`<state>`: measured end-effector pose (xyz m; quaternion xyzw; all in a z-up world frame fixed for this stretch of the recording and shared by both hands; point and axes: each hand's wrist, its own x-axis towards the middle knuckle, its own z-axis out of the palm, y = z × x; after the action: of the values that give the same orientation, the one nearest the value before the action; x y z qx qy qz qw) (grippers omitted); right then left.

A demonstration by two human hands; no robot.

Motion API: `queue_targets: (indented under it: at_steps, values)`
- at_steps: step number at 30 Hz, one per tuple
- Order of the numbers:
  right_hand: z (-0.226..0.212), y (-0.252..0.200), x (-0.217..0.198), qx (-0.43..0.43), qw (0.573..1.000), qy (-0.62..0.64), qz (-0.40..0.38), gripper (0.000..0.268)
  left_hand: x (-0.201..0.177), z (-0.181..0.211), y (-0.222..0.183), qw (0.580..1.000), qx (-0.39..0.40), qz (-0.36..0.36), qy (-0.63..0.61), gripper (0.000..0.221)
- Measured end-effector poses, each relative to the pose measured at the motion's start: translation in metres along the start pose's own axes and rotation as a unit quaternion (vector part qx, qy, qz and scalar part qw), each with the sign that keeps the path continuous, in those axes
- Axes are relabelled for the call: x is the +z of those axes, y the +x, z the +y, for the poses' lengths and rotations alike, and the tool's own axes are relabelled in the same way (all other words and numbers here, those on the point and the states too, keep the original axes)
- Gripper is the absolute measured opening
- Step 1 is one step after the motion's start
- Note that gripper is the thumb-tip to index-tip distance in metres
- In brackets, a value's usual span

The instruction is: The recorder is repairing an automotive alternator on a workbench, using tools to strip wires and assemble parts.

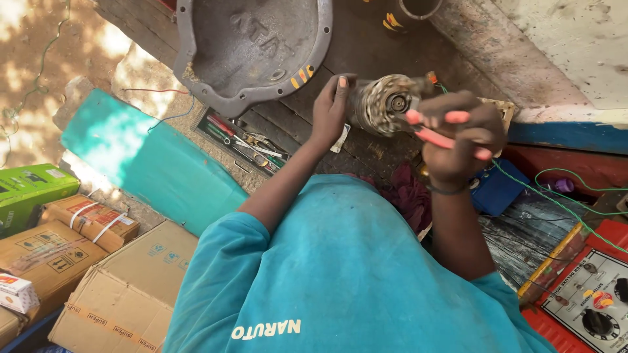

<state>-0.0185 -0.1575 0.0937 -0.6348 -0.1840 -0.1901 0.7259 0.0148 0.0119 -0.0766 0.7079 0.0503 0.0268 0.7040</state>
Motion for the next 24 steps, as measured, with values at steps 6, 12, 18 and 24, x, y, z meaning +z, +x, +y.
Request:
queue_targets:
  at_steps: [6, 12, 18, 24]
  values:
    - [0.019, 0.032, 0.021, -0.017, 0.999, 0.017, -0.045, 0.049, 0.007, 0.005, 0.000, 0.995, 0.065, 0.050, 0.049, 0.047]
    - [0.036, 0.048, 0.007, -0.054, 0.998, 0.018, 0.005, 0.054, 0.009, 0.018, -0.007, 0.998, 0.049, 0.000, 0.027, 0.050]
    - [0.030, 0.039, -0.016, -0.048, 0.998, -0.002, 0.044, 0.050, 0.004, 0.010, -0.009, 0.997, 0.059, -0.006, 0.055, 0.055]
    - [0.003, 0.024, -0.020, -0.047, 0.997, -0.047, 0.042, 0.048, 0.005, 0.007, -0.012, 0.996, 0.059, -0.023, 0.056, 0.057]
